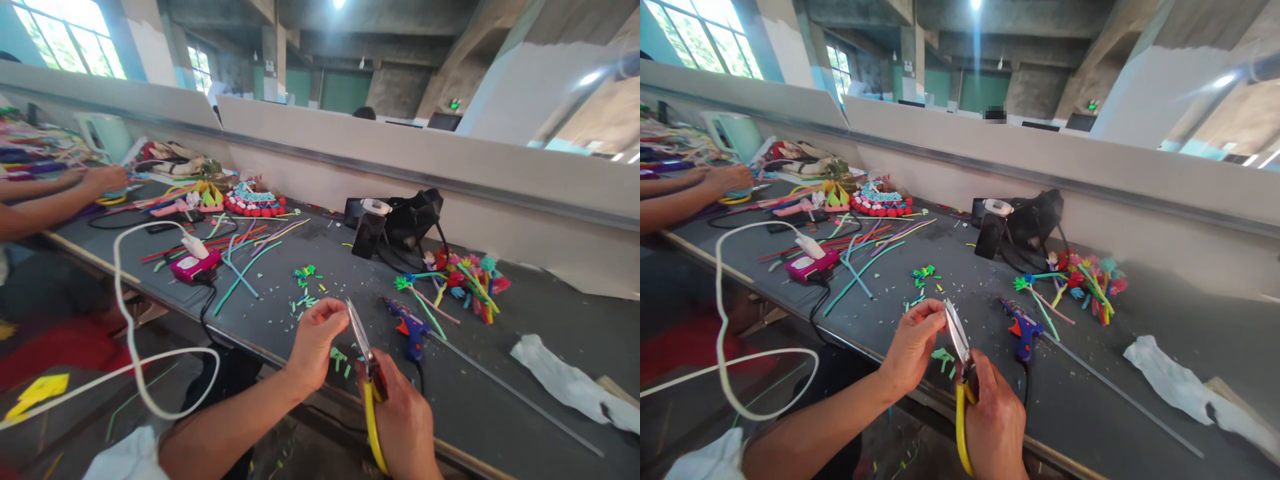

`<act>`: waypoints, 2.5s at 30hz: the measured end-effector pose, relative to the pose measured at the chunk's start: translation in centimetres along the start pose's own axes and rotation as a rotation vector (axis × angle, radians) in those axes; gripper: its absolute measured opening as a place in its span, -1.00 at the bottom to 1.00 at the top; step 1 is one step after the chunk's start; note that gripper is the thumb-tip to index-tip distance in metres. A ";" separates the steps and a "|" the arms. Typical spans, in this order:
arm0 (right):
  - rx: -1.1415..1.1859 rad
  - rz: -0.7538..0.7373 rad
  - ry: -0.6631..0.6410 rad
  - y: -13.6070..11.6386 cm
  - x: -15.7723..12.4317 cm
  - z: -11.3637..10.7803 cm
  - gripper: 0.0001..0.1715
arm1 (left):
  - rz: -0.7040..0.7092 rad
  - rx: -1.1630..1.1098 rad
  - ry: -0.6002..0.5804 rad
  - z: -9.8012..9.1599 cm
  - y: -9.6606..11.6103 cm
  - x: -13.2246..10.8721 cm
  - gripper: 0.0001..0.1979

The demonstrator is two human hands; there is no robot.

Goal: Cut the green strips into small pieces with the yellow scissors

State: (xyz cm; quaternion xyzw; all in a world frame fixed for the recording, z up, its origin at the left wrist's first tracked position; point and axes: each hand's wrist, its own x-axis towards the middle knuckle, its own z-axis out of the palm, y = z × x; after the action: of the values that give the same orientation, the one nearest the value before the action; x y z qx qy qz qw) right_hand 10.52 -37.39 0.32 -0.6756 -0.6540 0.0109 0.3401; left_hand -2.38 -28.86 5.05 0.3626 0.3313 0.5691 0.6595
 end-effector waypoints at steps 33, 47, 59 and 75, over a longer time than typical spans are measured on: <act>0.646 0.445 0.082 0.0 1.7 -1.7 -0.51 | -0.284 0.588 -0.460 0.1 -0.8 -1.0 -0.94; 0.768 0.539 0.053 -0.7 1.9 -2.3 -0.44 | 0.563 1.007 -0.559 -0.2 -1.2 -1.4 -0.91; 0.129 0.069 0.035 -0.3 0.4 0.0 -0.61 | -0.230 -0.404 -0.163 -0.4 -0.4 1.0 -0.90; 0.149 0.030 -0.010 -0.7 0.3 -0.1 -0.60 | -0.187 -0.433 -0.147 0.0 -0.2 0.2 -0.89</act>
State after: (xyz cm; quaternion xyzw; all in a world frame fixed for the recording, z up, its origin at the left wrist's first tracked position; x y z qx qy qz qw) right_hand 10.00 -37.23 0.86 -0.6581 -0.6430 0.0678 0.3859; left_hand -2.25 -28.65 4.87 0.2209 0.1850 0.5354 0.7939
